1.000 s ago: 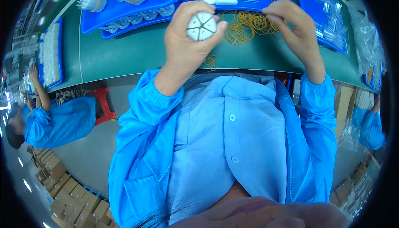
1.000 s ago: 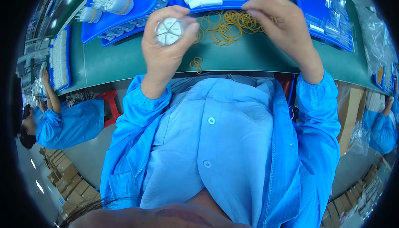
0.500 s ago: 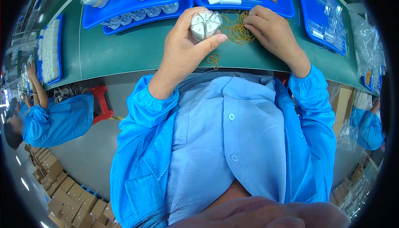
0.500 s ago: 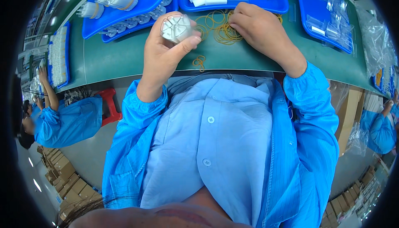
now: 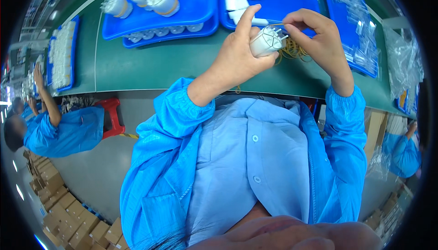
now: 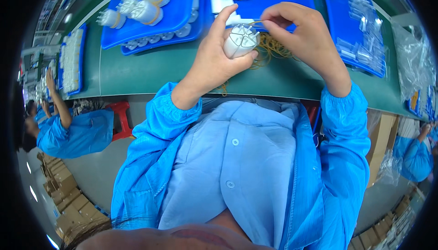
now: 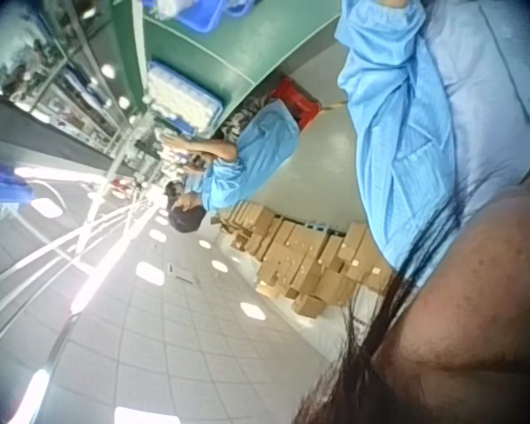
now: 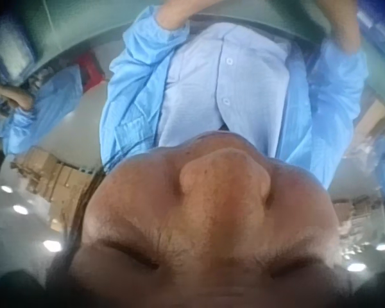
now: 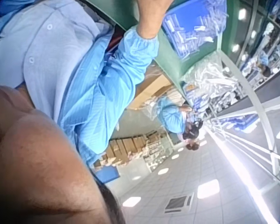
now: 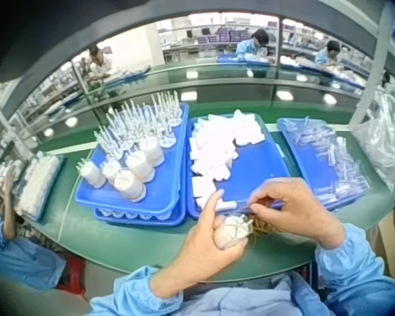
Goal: The person assembles small white plastic components by hand. They insert a clear plastic tube into a white plastic base, secure the assembly with a yellow rubber band, and place the finished unit into a blue tray. The process is repeated for multiple units.
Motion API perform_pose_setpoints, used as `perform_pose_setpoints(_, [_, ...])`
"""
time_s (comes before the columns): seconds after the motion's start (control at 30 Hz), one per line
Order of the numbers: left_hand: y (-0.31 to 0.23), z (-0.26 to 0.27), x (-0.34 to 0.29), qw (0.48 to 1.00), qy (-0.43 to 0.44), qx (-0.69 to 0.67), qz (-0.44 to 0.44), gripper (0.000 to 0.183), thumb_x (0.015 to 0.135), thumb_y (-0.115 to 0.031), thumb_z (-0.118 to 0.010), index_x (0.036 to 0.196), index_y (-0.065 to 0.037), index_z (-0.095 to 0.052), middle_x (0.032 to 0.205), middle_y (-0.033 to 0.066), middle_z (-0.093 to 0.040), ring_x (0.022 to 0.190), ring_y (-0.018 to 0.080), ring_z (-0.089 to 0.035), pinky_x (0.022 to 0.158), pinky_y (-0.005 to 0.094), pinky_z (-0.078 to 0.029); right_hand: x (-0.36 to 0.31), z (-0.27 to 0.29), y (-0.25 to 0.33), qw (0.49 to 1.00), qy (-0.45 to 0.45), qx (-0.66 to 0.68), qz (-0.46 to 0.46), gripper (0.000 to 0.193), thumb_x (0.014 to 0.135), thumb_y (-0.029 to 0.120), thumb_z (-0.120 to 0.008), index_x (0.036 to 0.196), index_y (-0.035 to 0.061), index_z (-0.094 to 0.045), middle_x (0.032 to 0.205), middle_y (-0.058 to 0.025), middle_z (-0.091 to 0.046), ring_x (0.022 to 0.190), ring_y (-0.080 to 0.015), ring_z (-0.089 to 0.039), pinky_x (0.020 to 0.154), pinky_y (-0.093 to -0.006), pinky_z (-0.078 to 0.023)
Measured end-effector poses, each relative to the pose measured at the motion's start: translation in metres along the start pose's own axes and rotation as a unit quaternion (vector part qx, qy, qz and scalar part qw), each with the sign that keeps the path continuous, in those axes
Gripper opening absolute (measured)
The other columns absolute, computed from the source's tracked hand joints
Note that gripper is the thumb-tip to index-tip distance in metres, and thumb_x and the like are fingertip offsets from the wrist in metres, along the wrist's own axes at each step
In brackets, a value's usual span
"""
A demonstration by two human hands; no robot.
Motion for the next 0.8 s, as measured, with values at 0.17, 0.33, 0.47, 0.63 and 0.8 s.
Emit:
perform_pose_setpoints(0.17, [0.000, -0.012, 0.008, 0.998, 0.038, 0.050, -0.010, 0.040, 0.074, -0.011, -0.072, 0.112, -0.005, -0.059, 0.089, 0.0067, -0.065, 0.080, 0.0156, -0.063, 0.071, 0.0297, -0.051, -0.009, -0.003, -0.002, 0.972, 0.007, 0.226, -0.070, 0.015, 0.088, 0.008, -0.063, 0.102, 0.0009, -0.064, 0.091, -0.0039, -0.065, 0.083, -0.0114, -0.061, 0.073, -0.0250, -0.049])
perform_pose_setpoints(0.33, [-0.009, -0.008, 0.006, 0.967, -0.036, 0.232, -0.097, 0.032, 0.074, -0.012, -0.072, 0.101, -0.004, -0.059, 0.086, 0.0149, -0.066, 0.076, 0.0292, -0.065, 0.068, 0.0363, -0.052, -0.019, -0.001, 0.002, 0.894, 0.010, 0.445, -0.052, 0.020, 0.089, 0.005, -0.056, 0.108, -0.0003, -0.057, 0.096, -0.0068, -0.063, 0.090, -0.0104, -0.057, 0.073, -0.0257, -0.045])
perform_pose_setpoints(0.47, [-0.009, 0.008, 0.012, 0.946, -0.100, 0.294, -0.088, 0.030, 0.075, -0.015, -0.071, 0.100, -0.002, -0.058, 0.088, 0.0194, -0.065, 0.080, 0.0367, -0.064, 0.068, 0.0421, -0.052, -0.038, -0.011, 0.054, 0.983, 0.026, 0.125, 0.130, 0.025, 0.085, 0.002, -0.056, 0.110, 0.0008, -0.058, 0.092, -0.0090, -0.063, 0.083, -0.0191, -0.062, 0.071, -0.0316, -0.048])
perform_pose_setpoints(0.63, [0.001, 0.011, 0.008, 0.997, 0.010, 0.065, 0.040, 0.042, 0.074, -0.017, -0.073, 0.109, -0.001, -0.055, 0.083, 0.0105, -0.064, 0.067, 0.0224, -0.063, 0.056, 0.0329, -0.051, -0.055, -0.062, 0.040, 0.988, 0.072, 0.022, 0.133, 0.023, 0.083, 0.002, -0.059, 0.106, -0.0001, -0.054, 0.089, -0.0126, -0.063, 0.080, -0.0224, -0.064, 0.070, -0.0347, -0.052])
perform_pose_setpoints(0.8, [-0.003, -0.005, -0.020, 0.909, 0.181, -0.337, 0.166, 0.049, 0.077, -0.021, -0.075, 0.114, 0.000, -0.051, 0.086, 0.0062, -0.058, 0.062, 0.0116, -0.056, 0.049, 0.0237, -0.049, -0.068, -0.046, 0.009, 0.979, 0.076, 0.190, 0.002, 0.025, 0.087, 0.002, -0.056, 0.110, 0.0001, -0.047, 0.082, -0.0102, -0.060, 0.079, -0.0212, -0.063, 0.074, -0.0326, -0.051])
Point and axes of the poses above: each hand's wrist, its own x-axis towards the middle knuckle, its own z-axis out of the back of the hand, y = z × x, the point moved 8 cm from there along x, towards the middle knuckle
